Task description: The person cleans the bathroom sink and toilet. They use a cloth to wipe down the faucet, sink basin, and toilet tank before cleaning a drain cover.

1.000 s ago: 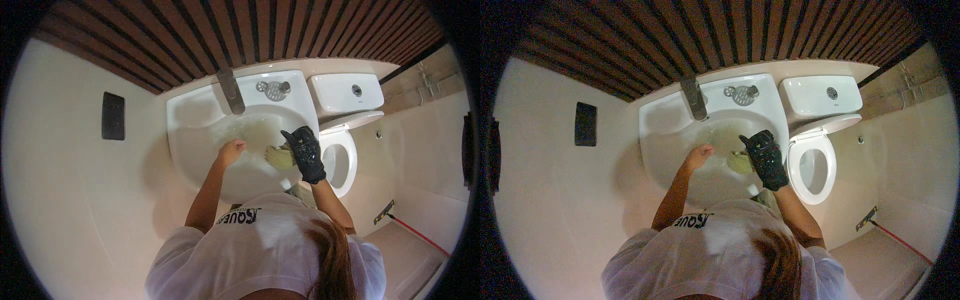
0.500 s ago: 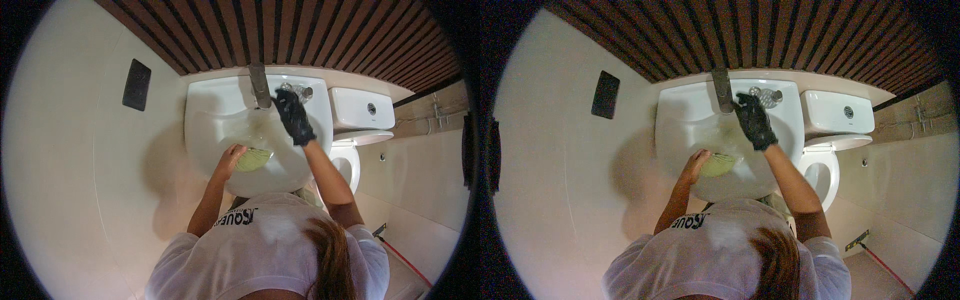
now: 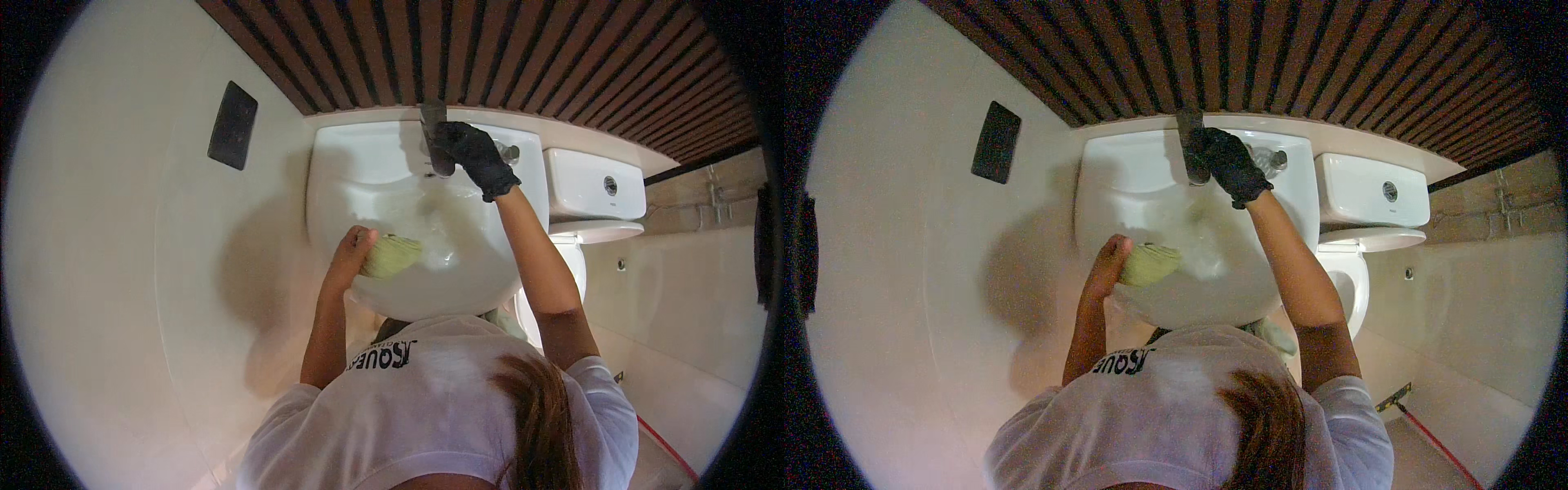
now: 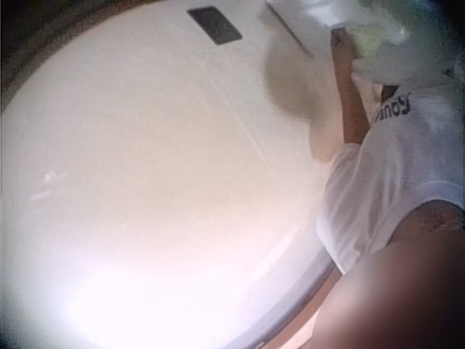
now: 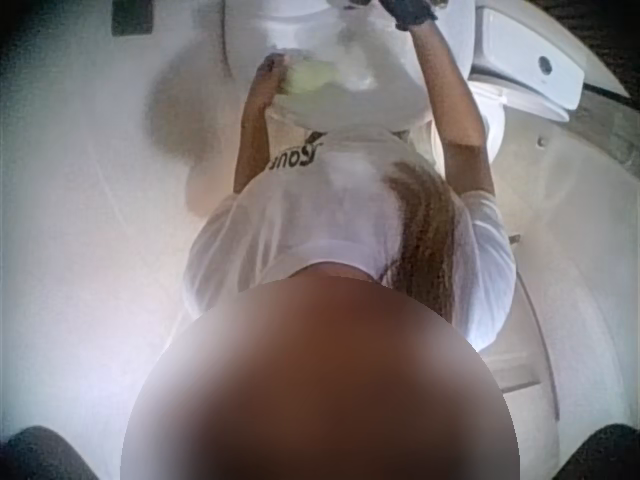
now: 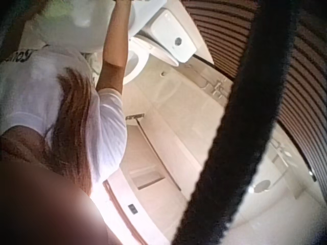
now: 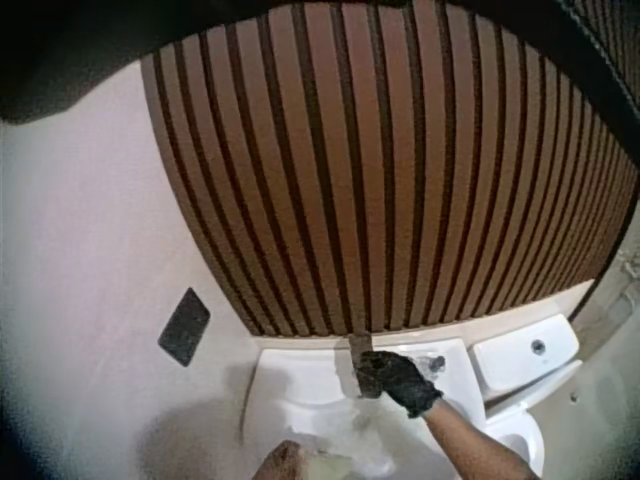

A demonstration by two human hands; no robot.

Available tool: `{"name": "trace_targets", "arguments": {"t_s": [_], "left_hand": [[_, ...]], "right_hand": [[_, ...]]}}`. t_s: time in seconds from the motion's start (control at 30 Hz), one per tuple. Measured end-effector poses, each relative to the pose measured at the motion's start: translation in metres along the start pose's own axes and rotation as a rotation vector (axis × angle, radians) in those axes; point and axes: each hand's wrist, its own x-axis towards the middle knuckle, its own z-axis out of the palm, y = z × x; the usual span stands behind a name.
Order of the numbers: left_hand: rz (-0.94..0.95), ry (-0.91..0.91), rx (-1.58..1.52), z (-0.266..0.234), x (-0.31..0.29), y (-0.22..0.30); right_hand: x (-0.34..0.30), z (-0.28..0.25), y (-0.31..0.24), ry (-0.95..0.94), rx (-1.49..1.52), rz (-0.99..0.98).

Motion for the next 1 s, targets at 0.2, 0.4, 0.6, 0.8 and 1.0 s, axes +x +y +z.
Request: {"name": "trace_targets", "arguments": {"t_s": [0.2,0.4,0.6,0.8,1.0], "left_hand": [[-0.024,-0.018,-0.047,-0.005,0.006,0.005],[-0.022,0.022,0.011,-0.003,0.002,0.016],[0.009,0.079,0.089,-0.009,-0.001,0.009],[-0.018,0.108,0.119,-0.011,-0.003,0.010],[-0.038,0.124,0.196,-0.023,-0.005,-0.010]], "right_hand": [[0.015,-0.005,-0.010,-0.007,0.071,0.115],[-0.014,0.008,0.067,0.119,-0.125,0.297],[-0.042,0.073,0.083,-0.138,-0.216,0.370],[-0.021,0.087,0.126,0.002,0.256,0.213],[-0.024,0.085,0.109,-0.096,0.552,0.344]]}}
